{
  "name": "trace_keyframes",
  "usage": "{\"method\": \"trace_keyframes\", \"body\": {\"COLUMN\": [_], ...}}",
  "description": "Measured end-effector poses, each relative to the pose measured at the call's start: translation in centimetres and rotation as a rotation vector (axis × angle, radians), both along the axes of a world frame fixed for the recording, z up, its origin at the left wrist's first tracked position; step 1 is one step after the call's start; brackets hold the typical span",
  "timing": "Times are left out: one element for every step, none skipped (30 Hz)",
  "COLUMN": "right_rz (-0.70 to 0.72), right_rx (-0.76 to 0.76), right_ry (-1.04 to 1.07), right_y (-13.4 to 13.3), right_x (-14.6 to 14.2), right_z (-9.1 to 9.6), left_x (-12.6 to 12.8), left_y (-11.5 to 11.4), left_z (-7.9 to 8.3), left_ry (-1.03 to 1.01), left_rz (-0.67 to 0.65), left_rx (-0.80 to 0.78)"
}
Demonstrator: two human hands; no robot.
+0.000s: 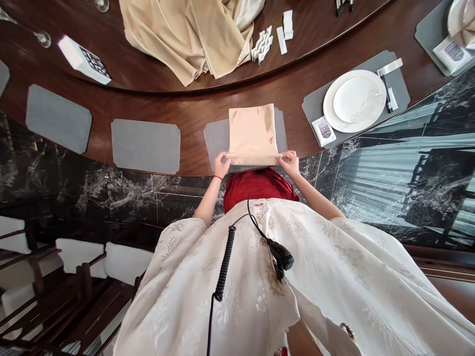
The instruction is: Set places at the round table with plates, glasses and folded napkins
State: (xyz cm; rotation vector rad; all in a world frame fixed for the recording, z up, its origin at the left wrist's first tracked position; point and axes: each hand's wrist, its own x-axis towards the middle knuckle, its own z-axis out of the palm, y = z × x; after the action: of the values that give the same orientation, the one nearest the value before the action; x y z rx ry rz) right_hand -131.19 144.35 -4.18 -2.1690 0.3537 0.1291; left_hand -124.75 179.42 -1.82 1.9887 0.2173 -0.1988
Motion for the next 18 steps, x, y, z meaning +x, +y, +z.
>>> {"method": "trace_keyframes", "body": {"right_rz": [-0.042,-0.080,-0.109,-0.130,-0.147,-0.162,-0.173,-0.179,-0.178,-0.173,-0.161,-0.146,-0.132,-0.122,-0.115,-0.113,-0.122,-0.146], "right_rx": [0.011,0.024,0.042,0.066,0.092,0.114,0.128,0.133,0.128,0.113,0.098,0.086,0.078,0.073,0.071,0.077,0.090,0.110], "right_ry": [0.036,0.080,0.131,0.181,0.229,0.269,0.302,0.327,0.347,0.360,0.369,0.376,0.380,0.384,0.390,0.398,0.408,0.420], "right_y": [0.6,1.1,1.6,2.1,2.5,2.8,3.2,3.4,3.7,3.9,4.0,4.1,4.2,4.3,4.4,4.5,4.6,4.7], "right_x": [-0.3,-0.7,-1.0,-1.3,-1.5,-1.8,-1.9,-2.1,-2.2,-2.3,-2.3,-2.4,-2.4,-2.4,-2.4,-2.4,-2.5,-2.5], "right_z": [-0.6,-1.2,-1.8,-2.4,-3.0,-3.4,-3.8,-4.1,-4.3,-4.4,-4.5,-4.5,-4.5,-4.4,-4.4,-4.3,-4.2,-4.1], "left_x": [-0.7,-1.5,-2.2,-2.9,-3.6,-4.2,-4.7,-5.1,-5.4,-5.6,-5.8,-6.0,-6.1,-6.3,-6.4,-6.4,-6.5,-6.5], "left_y": [-0.5,-0.9,-1.4,-1.8,-2.1,-2.4,-2.7,-2.9,-3.0,-3.1,-3.1,-3.0,-3.0,-3.0,-2.9,-2.9,-2.9,-3.0], "left_z": [-0.5,-1.1,-1.6,-2.2,-2.7,-3.2,-3.6,-4.0,-4.4,-4.7,-4.9,-5.1,-5.3,-5.5,-5.6,-5.7,-5.7,-5.7], "left_ry": [0.056,0.113,0.165,0.211,0.250,0.282,0.307,0.329,0.345,0.358,0.365,0.370,0.373,0.374,0.378,0.384,0.386,0.389], "left_rz": [0.026,0.049,0.072,0.095,0.118,0.142,0.166,0.189,0.212,0.232,0.249,0.263,0.274,0.284,0.293,0.299,0.285,0.254], "left_rx": [0.019,0.048,0.079,0.104,0.121,0.132,0.137,0.141,0.147,0.153,0.160,0.166,0.173,0.181,0.189,0.196,0.200,0.190]}}
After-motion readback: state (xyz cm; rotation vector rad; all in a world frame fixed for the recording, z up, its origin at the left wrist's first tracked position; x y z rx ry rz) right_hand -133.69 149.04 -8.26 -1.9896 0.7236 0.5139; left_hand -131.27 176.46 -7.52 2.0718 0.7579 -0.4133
